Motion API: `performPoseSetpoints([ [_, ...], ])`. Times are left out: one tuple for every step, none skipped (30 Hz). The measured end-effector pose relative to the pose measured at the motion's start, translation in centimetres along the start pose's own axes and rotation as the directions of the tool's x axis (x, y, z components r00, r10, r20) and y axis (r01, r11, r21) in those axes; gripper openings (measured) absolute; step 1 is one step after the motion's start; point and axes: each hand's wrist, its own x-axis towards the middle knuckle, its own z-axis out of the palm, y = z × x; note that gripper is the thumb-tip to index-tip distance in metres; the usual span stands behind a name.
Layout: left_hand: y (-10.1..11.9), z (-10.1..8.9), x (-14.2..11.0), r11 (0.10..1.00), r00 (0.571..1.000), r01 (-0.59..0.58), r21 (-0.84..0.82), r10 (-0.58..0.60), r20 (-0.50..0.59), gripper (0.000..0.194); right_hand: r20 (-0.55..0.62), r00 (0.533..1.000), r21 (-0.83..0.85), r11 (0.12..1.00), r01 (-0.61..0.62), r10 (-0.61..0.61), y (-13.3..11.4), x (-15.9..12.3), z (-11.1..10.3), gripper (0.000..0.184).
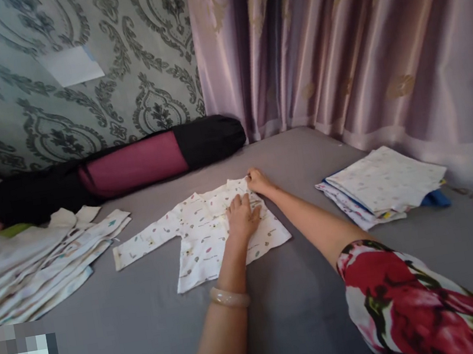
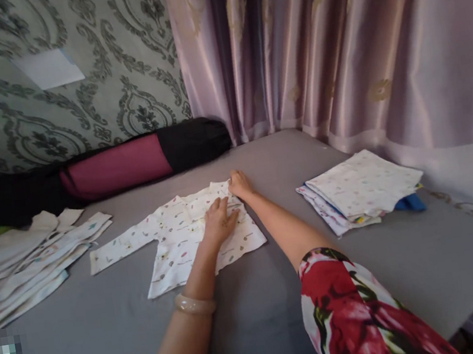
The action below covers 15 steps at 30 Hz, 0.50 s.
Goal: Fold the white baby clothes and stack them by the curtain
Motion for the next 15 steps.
performPoseSetpoints([
  [-0.3,-0.4,0.1,0.999,0.998,0.032,-0.004,-0.032,-0.049,0.053,-0.018,1.0,-0.007,1.0,-0.005,0.004,-0.3,-0.2,-0.2,0.03],
  [-0.7,-0.8,0.2,0.998,0.993,0.065,-0.004,-0.065,-0.097,0.05,-0.039,0.999,-0.02,1.0,0.004,-0.004,-0.7,-0.6,-0.2,0.031],
  [-1.1,-1.1,0.3,0.995,0.986,0.099,0.001,-0.098,-0.135,0.048,-0.061,0.998,-0.039,0.999,0.027,-0.029,-1.2,-1.2,-0.2,0.033],
  [-1.7,-1.3,0.4,0.991,0.979,0.135,0.011,-0.131,-0.158,0.047,-0.067,0.995,-0.058,0.996,0.067,-0.071,-1.8,-1.8,0.0,0.035],
  [-2.2,-1.4,0.5,0.985,0.972,0.171,0.023,-0.165,-0.165,0.048,-0.061,0.991,-0.071,0.99,0.118,-0.122,-2.5,-2.6,0.3,0.039],
  [-2.7,-1.4,0.5,0.978,0.968,0.205,0.034,-0.198,-0.155,0.05,-0.046,0.985,-0.08,0.983,0.164,-0.168,-3.1,-3.3,0.7,0.044],
  [-3.2,-1.3,0.5,0.97,0.964,0.239,0.043,-0.231,-0.133,0.052,-0.023,0.979,-0.085,0.976,0.199,-0.202,-3.8,-4.0,1.0,0.049],
  [-3.6,-1.1,0.5,0.963,0.96,0.265,0.05,-0.259,-0.102,0.055,0.001,0.976,-0.088,0.972,0.218,-0.218,-4.3,-4.6,1.4,0.055],
  [-4.0,-0.9,0.5,0.957,0.958,0.284,0.055,-0.28,-0.069,0.057,0.029,0.976,-0.09,0.972,0.218,-0.217,-4.7,-5.0,1.7,0.06],
  [-4.2,-0.8,0.5,0.954,0.956,0.294,0.059,-0.292,-0.04,0.058,0.059,0.978,-0.092,0.974,0.206,-0.202,-5.0,-5.4,2.0,0.064],
  [-4.4,-0.6,0.5,0.952,0.954,0.298,0.062,-0.298,-0.017,0.06,0.086,0.979,-0.094,0.977,0.192,-0.184,-5.2,-5.5,2.2,0.066],
  [-4.5,-0.5,0.5,0.951,0.953,0.302,0.064,-0.302,-0.001,0.061,0.106,0.98,-0.097,0.979,0.178,-0.168,-5.2,-5.6,2.3,0.068],
  [-4.6,-0.4,0.5,0.95,0.952,0.305,0.066,-0.307,0.008,0.062,0.118,0.981,-0.099,0.981,0.167,-0.156,-5.2,-5.6,2.3,0.069],
  [-4.6,-0.3,0.6,0.948,0.95,0.311,0.067,-0.313,0.01,0.062,0.125,0.981,-0.102,0.982,0.161,-0.148,-5.2,-5.5,2.3,0.07],
  [-4.6,-0.2,0.6,0.945,0.947,0.321,0.068,-0.322,0.011,0.063,0.128,0.981,-0.107,0.982,0.159,-0.145,-5.1,-5.5,2.3,0.07],
])
